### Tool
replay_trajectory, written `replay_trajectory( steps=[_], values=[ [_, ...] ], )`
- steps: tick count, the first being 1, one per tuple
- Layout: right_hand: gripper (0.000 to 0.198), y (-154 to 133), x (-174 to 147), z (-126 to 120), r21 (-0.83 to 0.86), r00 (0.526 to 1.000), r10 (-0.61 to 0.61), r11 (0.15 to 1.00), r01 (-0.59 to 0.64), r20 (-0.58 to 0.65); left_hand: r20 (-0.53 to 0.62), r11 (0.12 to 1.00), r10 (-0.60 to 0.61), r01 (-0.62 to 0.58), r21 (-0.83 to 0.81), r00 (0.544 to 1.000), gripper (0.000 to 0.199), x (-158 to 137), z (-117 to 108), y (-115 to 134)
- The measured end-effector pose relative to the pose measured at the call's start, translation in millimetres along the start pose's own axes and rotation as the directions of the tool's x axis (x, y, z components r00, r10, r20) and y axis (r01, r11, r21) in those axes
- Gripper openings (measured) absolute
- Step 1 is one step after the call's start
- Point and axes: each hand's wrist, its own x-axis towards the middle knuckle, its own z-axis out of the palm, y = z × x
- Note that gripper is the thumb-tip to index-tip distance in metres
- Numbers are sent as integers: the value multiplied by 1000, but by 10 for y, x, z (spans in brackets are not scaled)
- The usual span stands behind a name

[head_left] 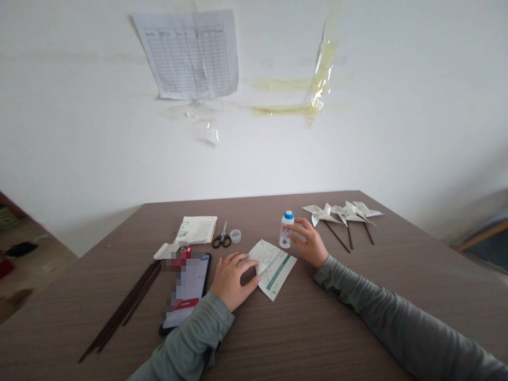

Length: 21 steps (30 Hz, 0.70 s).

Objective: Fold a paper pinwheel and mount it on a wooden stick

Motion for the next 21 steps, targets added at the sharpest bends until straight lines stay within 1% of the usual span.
replay_trajectory(
  steps=[5, 6, 9, 12, 14, 17, 21],
  values=[
    [12, 3, 18, 26, 21, 1000, -6, 1000, 6, -17, 0, 1000, -4, 4, 10, 1000, 36, 4, 10, -6],
    [14, -1, 28, 28, 38, 1000, 8, 999, -7, -23, -5, 1000, -8, 8, 13, 1000, 36, 5, 16, -7],
    [34, -15, 53, 40, 115, 995, 92, 990, -88, -35, -27, 1000, -12, 12, 15, 1000, 35, 4, 41, -12],
    [52, -16, 59, 61, 188, 976, 215, 961, -203, -47, -38, 1000, -11, 11, 12, 999, 35, 2, 65, -23],
    [59, -12, 57, 67, 201, 959, 277, 944, -262, -50, -39, 1000, -10, 10, 12, 999, 34, 3, 67, -27],
    [61, -18, 57, 51, 177, 943, 331, 931, -320, -33, -31, 1000, -11, 11, 19, 999, 35, 5, 43, -16],
    [58, -56, 70, 18, 144, 938, 346, 927, -345, 18, 6, 999, -12, 12, 33, 1000, 37, 2, -18, 21]
  ],
)
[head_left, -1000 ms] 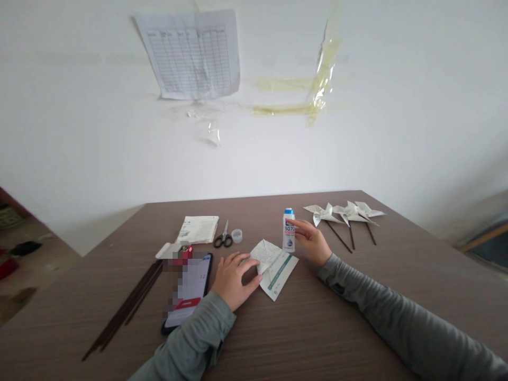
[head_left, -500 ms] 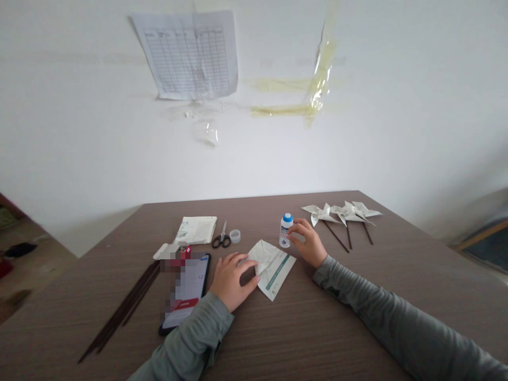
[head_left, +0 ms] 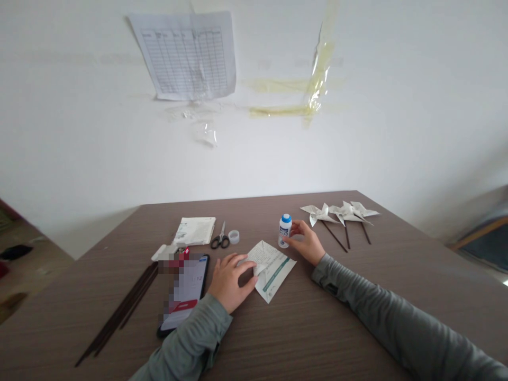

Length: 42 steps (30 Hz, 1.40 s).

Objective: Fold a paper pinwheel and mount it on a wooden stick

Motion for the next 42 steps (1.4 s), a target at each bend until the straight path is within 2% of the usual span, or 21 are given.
replay_trajectory(
  steps=[9, 16, 21, 26, 32, 37, 42],
  values=[
    [39, -39, 71, 32, -64, 998, -52, 996, 55, 46, 17, 1000, -12, 13, -28, 1000, 40, -14, -20, 9],
    [32, -141, 281, 124, -62, 995, 19, 998, -13, 95, 19, 1000, -25, 25, -18, 1000, 43, -25, -29, -18],
    [27, -277, 500, 335, -26, 986, 31, 999, -27, 162, 15, 999, -42, 42, 16, 999, 47, -33, -52, -136],
    [33, -403, 717, 672, 7, 967, 30, 999, -33, 253, 24, 998, -53, 52, 37, 998, 52, -31, -69, -305],
    [33, -471, 819, 1014, -9, 946, 45, 999, -44, 321, 7, 997, -61, 61, 47, 998, 52, -26, -94, -359],
    [28, -464, 789, 1128, -18, 936, 57, 998, -54, 348, -15, 998, -59, 60, 29, 998, 50, -24, -78, -370],
    [29, -418, 762, 1154, -26, 931, 55, 998, -49, 361, 22, 997, -68, 67, 38, 997, 52, -19, -85, -368]
  ],
)
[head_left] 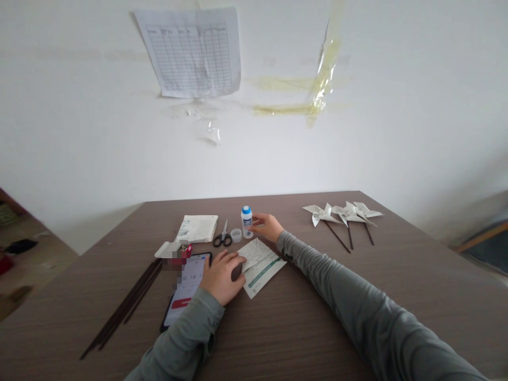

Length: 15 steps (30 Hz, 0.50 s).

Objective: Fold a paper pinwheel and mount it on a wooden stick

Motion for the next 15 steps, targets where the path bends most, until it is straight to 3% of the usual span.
replay_trajectory(
  steps=[4, 10, 15],
  values=[
    [34, 52, 12, -14, -20, 1000, -1, 1000, 1, 6, -21, 1000, 6, -6, -6, 1000, 50, 0, -4, 5],
    [55, 143, -58, -185, -40, 1000, 10, 999, -9, 13, -34, 1000, 11, -11, -14, 999, 48, -9, -1, 13],
    [46, 243, -372, -432, -85, 999, -28, 996, 25, -35, -23, 1000, 31, -31, 5, 999, 48, -35, 22, 71]
  ],
)
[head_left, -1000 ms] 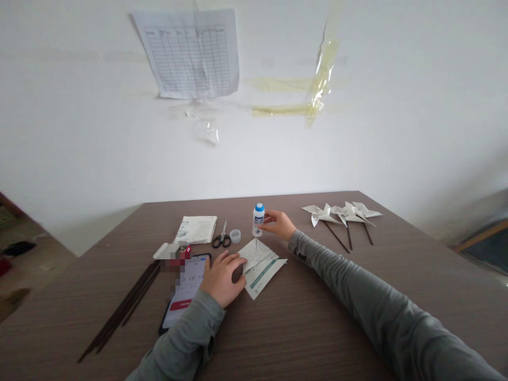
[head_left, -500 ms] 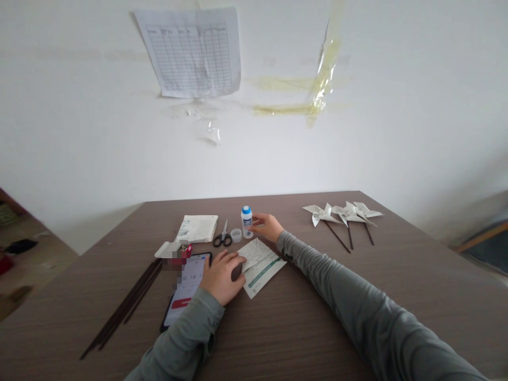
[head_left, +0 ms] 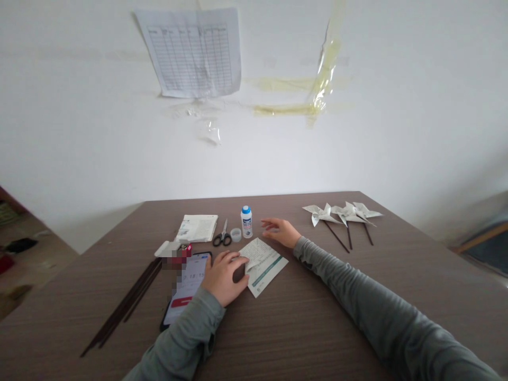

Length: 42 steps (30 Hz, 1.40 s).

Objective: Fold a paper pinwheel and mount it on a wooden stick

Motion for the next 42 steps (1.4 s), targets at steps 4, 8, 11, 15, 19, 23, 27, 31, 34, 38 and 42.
replay_trajectory(
  steps=[4, 8, 11, 15, 19, 23, 27, 31, 34, 38, 42],
  values=[
    [33, 6, -353, -193, -124, 974, -220, 967, 224, 44, 3, 1000, 22, -22, 17, 1000, 52, -23, 42, 72],
    [24, -119, -719, -294, -246, 909, -375, 877, 412, 185, -3, 999, 54, -54, 1, 999, 53, -36, 103, 124],
    [17, -235, -997, -276, -318, 893, -378, 839, 442, 244, -13, 998, 70, -70, 1, 997, 51, -47, 147, 157],
    [7, -331, -1287, -195, -347, 912, -347, 846, 405, 218, -16, 997, 80, -80, 1, 997, 49, -59, 168, 201],
    [8, -358, -1404, -138, -489, 904, -327, 762, 425, 277, 16, 998, 66, -67, 12, 998, 49, -54, 130, 277],
    [15, -361, -1409, -108, -599, 905, -291, 679, 424, 310, 64, 999, 35, -37, 21, 997, 48, -42, 81, 363],
    [28, -377, -1409, -95, -618, 903, -286, 659, 428, 320, 64, 999, 30, -31, 8, 997, 49, -40, 63, 387],
    [41, -399, -1431, -98, -626, 908, -267, 660, 416, 322, 69, 1000, 23, -24, 11, 997, 54, -44, 44, 405],
    [41, -400, -1434, -104, -620, 905, -277, 661, 423, 322, 79, 999, 23, -25, 22, 997, 55, -43, 33, 422],
    [47, -388, -1407, -109, -618, 891, -274, 645, 449, 362, 53, 999, 31, -31, 16, 998, 51, -42, 41, 415],
    [49, -385, -1389, -106, -631, 895, -255, 639, 440, 366, 37, 999, 37, -38, 19, 999, 50, -42, 47, 412]
  ],
)
